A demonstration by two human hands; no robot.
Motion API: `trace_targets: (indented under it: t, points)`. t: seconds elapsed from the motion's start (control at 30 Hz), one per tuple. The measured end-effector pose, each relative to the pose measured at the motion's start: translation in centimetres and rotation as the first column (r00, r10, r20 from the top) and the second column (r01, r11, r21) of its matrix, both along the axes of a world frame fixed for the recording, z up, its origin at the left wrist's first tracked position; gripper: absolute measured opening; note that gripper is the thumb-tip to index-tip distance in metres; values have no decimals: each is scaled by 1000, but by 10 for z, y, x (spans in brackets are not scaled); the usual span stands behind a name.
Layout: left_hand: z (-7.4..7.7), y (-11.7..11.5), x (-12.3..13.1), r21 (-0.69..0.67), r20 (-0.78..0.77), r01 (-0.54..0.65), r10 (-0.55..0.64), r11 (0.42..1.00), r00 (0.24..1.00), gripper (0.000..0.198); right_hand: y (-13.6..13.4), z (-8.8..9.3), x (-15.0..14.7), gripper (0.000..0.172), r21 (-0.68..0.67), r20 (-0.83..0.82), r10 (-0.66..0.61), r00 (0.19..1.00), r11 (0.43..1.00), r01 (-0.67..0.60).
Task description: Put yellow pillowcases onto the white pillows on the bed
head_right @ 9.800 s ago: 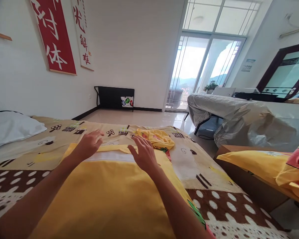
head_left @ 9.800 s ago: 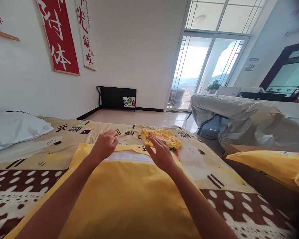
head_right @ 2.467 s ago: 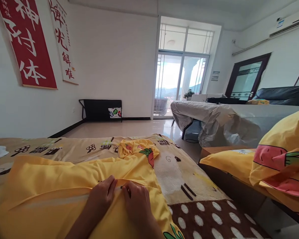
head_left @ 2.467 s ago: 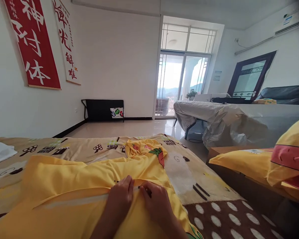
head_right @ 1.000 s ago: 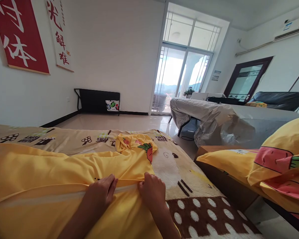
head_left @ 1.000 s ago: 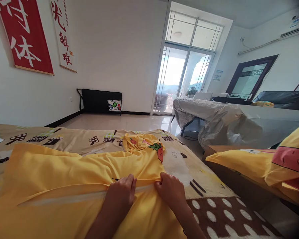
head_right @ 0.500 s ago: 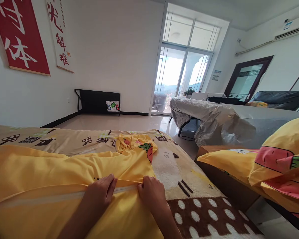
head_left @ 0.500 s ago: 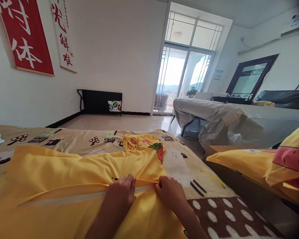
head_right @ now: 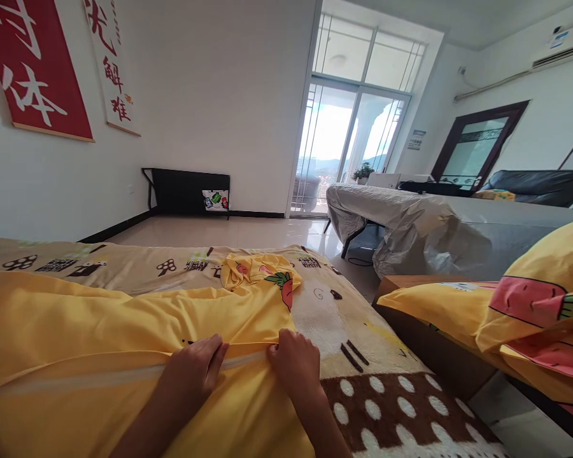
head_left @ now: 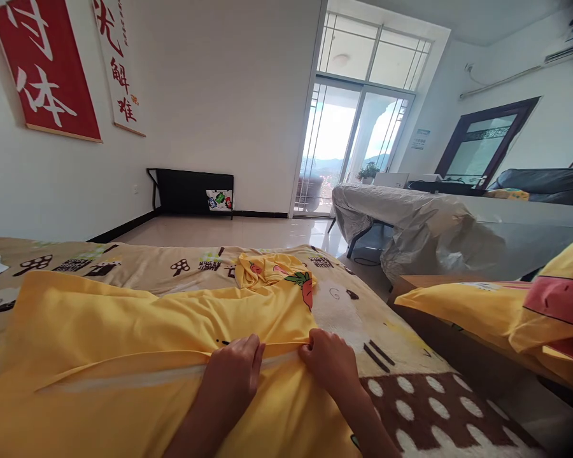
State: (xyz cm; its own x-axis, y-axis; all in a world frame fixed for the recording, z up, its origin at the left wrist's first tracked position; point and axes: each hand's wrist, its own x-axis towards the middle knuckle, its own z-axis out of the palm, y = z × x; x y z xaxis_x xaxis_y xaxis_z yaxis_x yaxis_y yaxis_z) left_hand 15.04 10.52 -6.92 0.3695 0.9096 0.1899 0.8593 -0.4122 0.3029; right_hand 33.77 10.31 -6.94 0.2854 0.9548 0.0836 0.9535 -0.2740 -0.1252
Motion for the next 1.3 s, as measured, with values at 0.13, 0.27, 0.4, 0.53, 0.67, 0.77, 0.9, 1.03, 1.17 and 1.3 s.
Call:
trace_targets:
  t: [0.13, 0.27, 0.4, 0.53, 0.67, 0.77, 0.9, 1.03, 1.17, 1.3]
  points:
    - [10, 0, -7, -13, -24, 34, -34, 999, 999, 31, 2, 1, 6, 13, 83, -109, 47, 993, 996, -38]
    - [26, -2, -30, -28, -73, 162, -163, 986, 984, 28, 4, -1, 15, 7, 214, -382, 286, 879, 953, -217]
    - [38, -2, -55, -78, -139, 146, -156, 986, 978, 35, 4, -5, 21, 34, 257, -487, 459, 743, 888, -380]
    - [41, 2, -70, -61, -156, 56, -65, 997, 986, 33, 7, -9, 24, 40, 230, -386, 414, 824, 909, -349]
    - [41, 6, -73, -31, -111, 11, -15, 999, 994, 28, 13, -10, 27, 21, 212, -332, 348, 877, 933, -291]
    - [40, 6, -72, -35, -76, 9, -12, 999, 997, 26, 13, -10, 27, 19, 235, -339, 373, 864, 923, -306]
    - [38, 5, -71, -54, -57, 18, -21, 998, 998, 24, 9, -10, 24, 15, 249, -355, 470, 808, 881, -403]
    - [39, 4, -69, -85, -63, 23, -29, 996, 998, 22, 9, -12, 20, 17, 235, -243, 450, 859, 887, -397]
    - [40, 1, -66, -109, -63, 15, -22, 994, 998, 21, 13, -15, 19, 16, 246, -138, 447, 884, 880, -406]
    - [39, 2, -65, -106, -51, 16, -21, 994, 998, 21, 15, -15, 17, 19, 269, -46, 443, 895, 869, -416]
